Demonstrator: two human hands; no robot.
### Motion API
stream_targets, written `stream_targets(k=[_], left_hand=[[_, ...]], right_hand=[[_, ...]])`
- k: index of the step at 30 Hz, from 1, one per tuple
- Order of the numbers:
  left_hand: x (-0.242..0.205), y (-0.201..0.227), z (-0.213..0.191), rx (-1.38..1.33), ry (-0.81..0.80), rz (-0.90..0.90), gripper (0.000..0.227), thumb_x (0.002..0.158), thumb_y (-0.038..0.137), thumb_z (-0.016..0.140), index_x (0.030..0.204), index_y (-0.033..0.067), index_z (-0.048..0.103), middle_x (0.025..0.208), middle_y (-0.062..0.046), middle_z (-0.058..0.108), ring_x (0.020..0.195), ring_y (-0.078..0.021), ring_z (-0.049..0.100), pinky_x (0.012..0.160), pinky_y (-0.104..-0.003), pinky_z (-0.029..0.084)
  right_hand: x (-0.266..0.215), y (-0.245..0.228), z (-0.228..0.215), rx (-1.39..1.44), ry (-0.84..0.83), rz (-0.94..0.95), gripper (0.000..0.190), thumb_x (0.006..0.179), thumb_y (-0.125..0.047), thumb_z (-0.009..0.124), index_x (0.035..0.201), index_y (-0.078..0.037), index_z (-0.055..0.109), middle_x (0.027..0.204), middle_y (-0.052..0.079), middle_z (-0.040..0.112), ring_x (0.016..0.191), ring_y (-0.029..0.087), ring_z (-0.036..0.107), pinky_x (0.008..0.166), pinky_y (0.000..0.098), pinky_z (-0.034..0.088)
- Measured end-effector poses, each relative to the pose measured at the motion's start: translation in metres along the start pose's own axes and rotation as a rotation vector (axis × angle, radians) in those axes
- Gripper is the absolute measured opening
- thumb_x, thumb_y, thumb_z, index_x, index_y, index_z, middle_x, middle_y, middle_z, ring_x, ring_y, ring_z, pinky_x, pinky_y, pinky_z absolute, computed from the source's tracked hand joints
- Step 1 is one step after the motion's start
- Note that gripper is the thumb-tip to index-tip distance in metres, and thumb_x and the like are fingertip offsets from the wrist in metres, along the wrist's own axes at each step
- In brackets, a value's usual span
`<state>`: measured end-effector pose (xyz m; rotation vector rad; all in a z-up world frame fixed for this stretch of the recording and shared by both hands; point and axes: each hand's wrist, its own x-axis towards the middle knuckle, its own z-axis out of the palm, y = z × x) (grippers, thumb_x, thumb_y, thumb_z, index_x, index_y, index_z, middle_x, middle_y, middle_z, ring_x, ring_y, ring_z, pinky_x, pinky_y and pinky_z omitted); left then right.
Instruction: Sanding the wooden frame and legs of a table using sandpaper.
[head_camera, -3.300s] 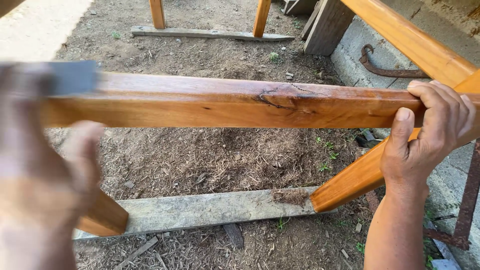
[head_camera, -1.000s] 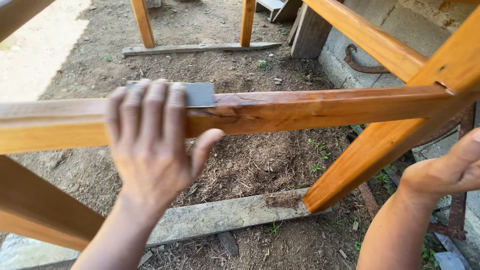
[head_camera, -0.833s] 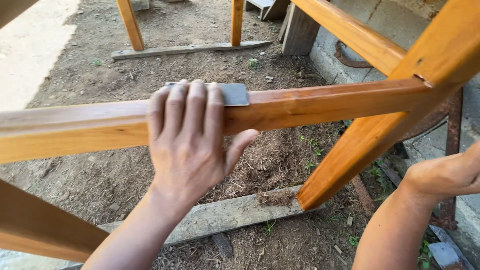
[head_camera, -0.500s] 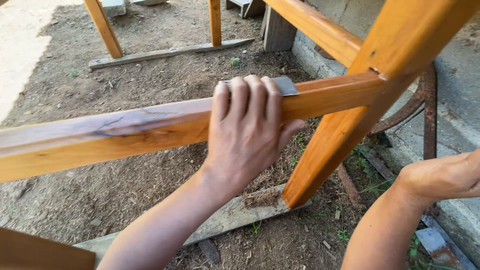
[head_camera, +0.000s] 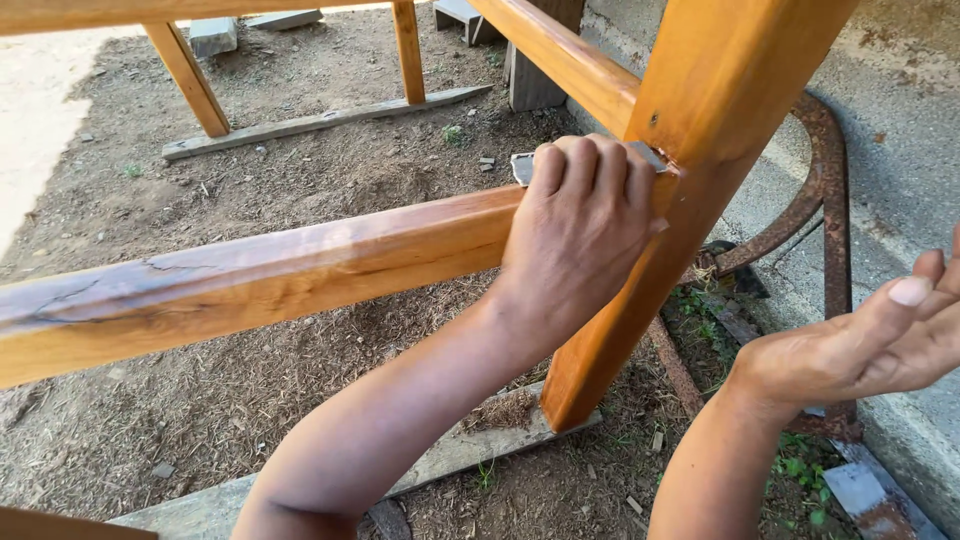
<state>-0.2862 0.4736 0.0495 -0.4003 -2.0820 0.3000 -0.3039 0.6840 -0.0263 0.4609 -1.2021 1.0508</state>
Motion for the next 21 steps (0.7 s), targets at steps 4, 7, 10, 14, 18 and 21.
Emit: stream_targets(k=[4,7,10,14,18,21], left_hand=[[-0.012,-0.010,-0.007,0.101,-0.007,0.023,0.069,0.097,0.058,0.058,0.125,-0.0053,0.060,0.111,-0.018,0.061,0.107,-0.0308,0.055,0.095,-0.043,0.044],[-0.026,-0.024,-0.019,0.123,-0.029,0.001,0.071,0.099,0.059,0.057,0.126,-0.0063,0.060,0.113,-0.018,0.061,0.108,-0.0296,0.055,0.098,-0.043,0.044],[-0.041,-0.042,-0.038,0.088,-0.056,-0.037,0.070,0.103,0.058,0.057,0.127,-0.0076,0.059,0.115,-0.020,0.062,0.110,-0.0320,0.056,0.101,-0.045,0.045],[-0.064,-0.069,-0.059,-0.022,-0.045,-0.091,0.072,0.098,0.059,0.058,0.127,-0.0068,0.060,0.122,-0.026,0.064,0.118,-0.0392,0.061,0.106,-0.052,0.046],[-0.080,-0.098,-0.074,-0.070,-0.071,-0.088,0.070,0.102,0.057,0.058,0.132,-0.0057,0.060,0.125,-0.025,0.066,0.121,-0.0400,0.062,0.108,-0.052,0.046],[-0.094,-0.117,-0.082,-0.147,-0.152,-0.091,0.069,0.101,0.058,0.058,0.128,-0.0053,0.061,0.120,-0.024,0.067,0.113,-0.0372,0.063,0.103,-0.053,0.047]], right_hand=[[-0.003,-0.002,0.010,-0.063,-0.027,0.064,0.038,0.115,-0.024,0.047,0.141,0.003,0.047,0.148,0.019,0.053,0.144,0.028,0.049,0.121,0.0448,0.038],[-0.009,-0.010,0.025,-0.054,-0.071,0.100,0.036,0.115,-0.024,0.047,0.139,0.003,0.049,0.148,0.019,0.053,0.143,0.028,0.051,0.119,0.0425,0.039],[-0.015,-0.009,0.037,-0.017,-0.131,0.095,0.034,0.116,-0.024,0.047,0.139,0.002,0.050,0.149,0.018,0.052,0.140,0.026,0.052,0.119,0.0412,0.040],[-0.027,-0.007,0.052,0.041,-0.124,0.122,0.033,0.114,-0.023,0.048,0.136,0.002,0.049,0.146,0.019,0.051,0.139,0.027,0.054,0.118,0.0396,0.040],[-0.031,-0.011,0.060,0.137,-0.076,0.161,0.034,0.114,-0.023,0.048,0.135,0.004,0.048,0.138,0.018,0.054,0.135,0.026,0.053,0.123,0.0418,0.038],[-0.035,-0.013,0.055,0.004,-0.116,0.047,0.033,0.116,-0.020,0.047,0.134,0.008,0.046,0.137,0.021,0.054,0.133,0.028,0.052,0.120,0.0432,0.036]])
